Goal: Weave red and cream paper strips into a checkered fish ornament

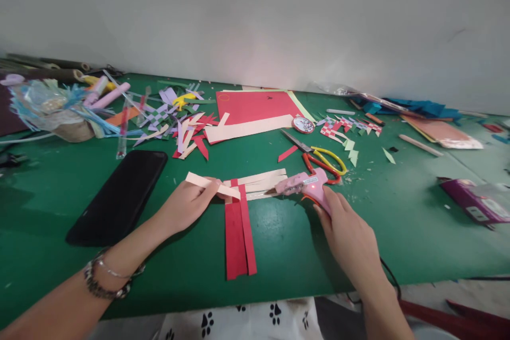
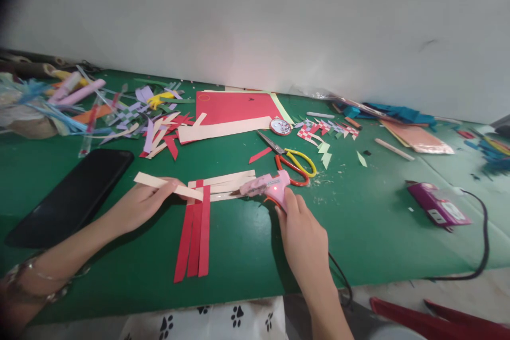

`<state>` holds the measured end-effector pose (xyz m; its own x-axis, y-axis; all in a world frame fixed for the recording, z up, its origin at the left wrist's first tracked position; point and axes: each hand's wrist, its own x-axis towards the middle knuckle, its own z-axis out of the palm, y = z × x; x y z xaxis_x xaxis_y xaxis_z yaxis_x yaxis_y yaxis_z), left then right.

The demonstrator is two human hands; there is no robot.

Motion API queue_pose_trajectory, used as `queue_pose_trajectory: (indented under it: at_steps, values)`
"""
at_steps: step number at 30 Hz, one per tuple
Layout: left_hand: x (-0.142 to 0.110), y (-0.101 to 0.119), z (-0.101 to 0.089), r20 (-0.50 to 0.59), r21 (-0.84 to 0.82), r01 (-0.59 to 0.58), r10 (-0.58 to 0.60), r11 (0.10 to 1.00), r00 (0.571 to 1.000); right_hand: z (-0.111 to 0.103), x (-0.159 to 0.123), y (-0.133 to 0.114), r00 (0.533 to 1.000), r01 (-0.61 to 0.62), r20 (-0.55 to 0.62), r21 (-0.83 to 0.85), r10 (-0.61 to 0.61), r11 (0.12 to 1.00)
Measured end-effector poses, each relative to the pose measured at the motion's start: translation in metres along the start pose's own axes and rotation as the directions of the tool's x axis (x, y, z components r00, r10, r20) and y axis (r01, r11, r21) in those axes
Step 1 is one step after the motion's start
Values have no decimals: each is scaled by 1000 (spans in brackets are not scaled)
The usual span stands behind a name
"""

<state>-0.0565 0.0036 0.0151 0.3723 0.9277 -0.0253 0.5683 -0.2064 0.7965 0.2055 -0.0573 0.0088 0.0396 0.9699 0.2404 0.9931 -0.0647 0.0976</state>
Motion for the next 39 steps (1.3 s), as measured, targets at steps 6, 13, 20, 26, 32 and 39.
queue_pose_trajectory:
  at_steps: [6,13,20,26,32,39]
  values:
    - [2,-1,1,-10,-20,-7,7,1000,1000,-1,0,9,999,-47,-9,-32,47,998]
    - [1,-2,1,0,-23,-13,13,1000,1000,-3,-2,20,997,-75,-2,-59,75,995]
    - [3,0,1,-8,-40,0,0,999,1000,-3,-3,28,995,-90,-36,-66,88,994]
    - [1,-1,1,-7,-36,-5,5,999,1000,-6,-3,31,994,-102,-60,-95,96,990]
    - [1,-2,1,1,-35,5,-5,999,1000,-7,-4,34,992,-109,-79,-101,101,989]
    - [3,-3,1,3,-31,-11,11,999,1000,-8,-4,34,988,-117,-115,-115,103,987]
